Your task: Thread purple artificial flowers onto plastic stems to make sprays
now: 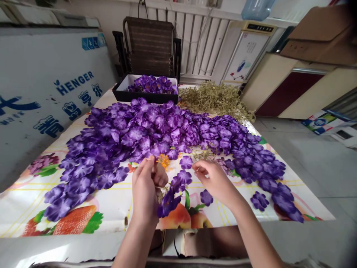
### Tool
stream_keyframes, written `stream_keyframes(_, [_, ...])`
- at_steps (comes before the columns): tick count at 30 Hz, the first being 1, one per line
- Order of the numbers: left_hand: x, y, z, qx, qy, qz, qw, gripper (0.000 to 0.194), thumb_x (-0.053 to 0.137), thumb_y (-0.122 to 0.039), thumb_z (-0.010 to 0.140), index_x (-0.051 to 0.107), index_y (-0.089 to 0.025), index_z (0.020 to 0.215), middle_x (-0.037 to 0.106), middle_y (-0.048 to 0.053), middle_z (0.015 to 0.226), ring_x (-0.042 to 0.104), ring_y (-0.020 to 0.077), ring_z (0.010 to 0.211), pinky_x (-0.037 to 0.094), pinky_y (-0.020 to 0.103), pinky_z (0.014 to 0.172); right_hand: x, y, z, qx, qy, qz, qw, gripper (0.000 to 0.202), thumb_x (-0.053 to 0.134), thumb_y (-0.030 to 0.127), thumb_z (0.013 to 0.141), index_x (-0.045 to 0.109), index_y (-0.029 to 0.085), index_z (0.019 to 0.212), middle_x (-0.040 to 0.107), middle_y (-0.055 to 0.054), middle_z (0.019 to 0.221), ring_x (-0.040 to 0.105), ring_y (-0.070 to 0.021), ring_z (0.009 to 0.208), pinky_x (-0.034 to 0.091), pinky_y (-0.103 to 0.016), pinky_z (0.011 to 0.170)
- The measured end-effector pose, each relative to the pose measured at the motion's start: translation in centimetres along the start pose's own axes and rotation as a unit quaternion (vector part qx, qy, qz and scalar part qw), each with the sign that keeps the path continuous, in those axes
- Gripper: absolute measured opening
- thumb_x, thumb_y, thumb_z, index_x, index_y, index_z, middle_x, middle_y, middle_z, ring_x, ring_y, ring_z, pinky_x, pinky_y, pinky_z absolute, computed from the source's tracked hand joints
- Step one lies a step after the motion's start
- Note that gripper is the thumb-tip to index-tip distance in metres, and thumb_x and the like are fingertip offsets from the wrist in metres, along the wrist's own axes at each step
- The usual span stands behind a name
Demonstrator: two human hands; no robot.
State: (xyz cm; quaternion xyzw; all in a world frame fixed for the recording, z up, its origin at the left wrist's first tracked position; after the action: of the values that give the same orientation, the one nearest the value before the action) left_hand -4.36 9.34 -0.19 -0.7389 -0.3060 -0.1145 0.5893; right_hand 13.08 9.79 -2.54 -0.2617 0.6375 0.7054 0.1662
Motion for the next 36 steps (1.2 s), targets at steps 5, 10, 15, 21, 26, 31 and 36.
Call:
stream_keyframes(5, [-2.1, -2.4, 0.1, 0.085, -0.070, -0.058, 0.992, 0.026, 0.051, -0.017, 0.086, 0.052, -0.018, 0.060, 0.026, -0.008, 0.044, 0.023, 0.0076, 0.041, 0.026, 0.019, 0.043, 2.4, 1.6, 0.9, -0.050, 0.000, -0.021, 0.999, 0.021, 0.049, 0.002, 0.083, 0.062, 0.018, 0.087, 0.066, -0.008, 0.092, 0.063, -0.0185, 0.080, 0.050, -0.034, 0.077])
stream_keyframes(10, [-3.7, -3.1, 0.6, 0.101, -0.095, -0.066, 0.988, 0.019, 0.053, -0.018, 0.086, 0.062, -0.018, 0.069, 0.027, -0.008, 0.045, 0.023, 0.0082, 0.043, 0.028, 0.020, 0.045, 6.0, 2.9, 2.4, -0.078, 0.028, -0.049, 0.995, 0.022, 0.051, 0.001, 0.081, 0.065, 0.018, 0.086, 0.065, -0.010, 0.094, 0.060, -0.0230, 0.087, 0.048, -0.038, 0.080])
stream_keyframes(15, [-4.0, -3.0, 1.0, 0.089, -0.083, -0.069, 0.990, 0.016, 0.055, -0.018, 0.081, 0.058, -0.017, 0.066, 0.027, -0.009, 0.044, 0.023, 0.0069, 0.041, 0.026, 0.019, 0.044, 7.6, 1.7, 3.1, -0.045, 0.018, -0.052, 0.997, 0.034, 0.041, -0.011, 0.069, 0.059, 0.018, 0.073, 0.061, -0.010, 0.081, 0.056, -0.0244, 0.081, 0.044, -0.039, 0.074])
stream_keyframes(21, [-4.0, -3.0, 1.0, 0.092, -0.053, -0.071, 0.992, 0.022, 0.056, -0.019, 0.081, 0.050, -0.018, 0.060, 0.027, -0.009, 0.045, 0.024, 0.0071, 0.041, 0.028, 0.019, 0.043, 5.8, 1.1, 3.0, -0.008, -0.015, 0.071, 0.997, 0.018, 0.045, 0.007, 0.084, 0.047, 0.022, 0.075, 0.054, -0.001, 0.069, 0.054, -0.0191, 0.069, 0.043, -0.034, 0.067])
stream_keyframes(26, [-3.8, -3.3, 0.7, 0.105, -0.047, -0.056, 0.992, 0.030, 0.054, -0.019, 0.083, 0.045, -0.019, 0.055, 0.027, -0.008, 0.044, 0.025, 0.0075, 0.041, 0.026, 0.021, 0.042, 5.2, 1.5, 2.7, 0.008, 0.028, 0.267, 0.963, 0.007, 0.050, 0.028, 0.088, 0.048, 0.023, 0.084, 0.058, 0.002, 0.069, 0.058, -0.0139, 0.058, 0.047, -0.029, 0.058])
stream_keyframes(31, [-2.8, -3.4, 0.2, 0.129, -0.016, 0.026, 0.991, 0.040, 0.056, -0.020, 0.083, 0.036, -0.019, 0.049, 0.028, -0.007, 0.042, 0.025, 0.0080, 0.041, 0.023, 0.023, 0.044, 5.1, 2.5, 2.0, 0.024, 0.058, 0.410, 0.910, 0.016, 0.061, 0.035, 0.082, 0.054, 0.022, 0.087, 0.059, 0.002, 0.068, 0.057, -0.0118, 0.056, 0.047, -0.027, 0.056])
stream_keyframes(36, [-2.0, -2.4, 0.1, 0.109, 0.061, 0.128, 0.984, 0.035, 0.058, -0.024, 0.084, 0.041, -0.019, 0.054, 0.026, -0.008, 0.047, 0.024, 0.0080, 0.043, 0.020, 0.024, 0.045, 4.4, 3.4, 1.3, 0.043, 0.077, 0.483, 0.871, 0.012, 0.064, 0.030, 0.081, 0.058, 0.021, 0.085, 0.050, 0.008, 0.054, 0.043, -0.0067, 0.042, 0.031, -0.021, 0.042])
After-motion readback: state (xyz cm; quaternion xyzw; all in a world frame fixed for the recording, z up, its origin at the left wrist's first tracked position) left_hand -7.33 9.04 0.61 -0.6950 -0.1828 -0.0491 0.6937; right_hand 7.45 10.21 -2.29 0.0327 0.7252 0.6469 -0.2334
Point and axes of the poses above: each hand's wrist, its own z-axis towards the middle knuckle, its own x-axis out of the palm, y = z × x, the point moved 6 cm from there along z, towards the middle knuckle
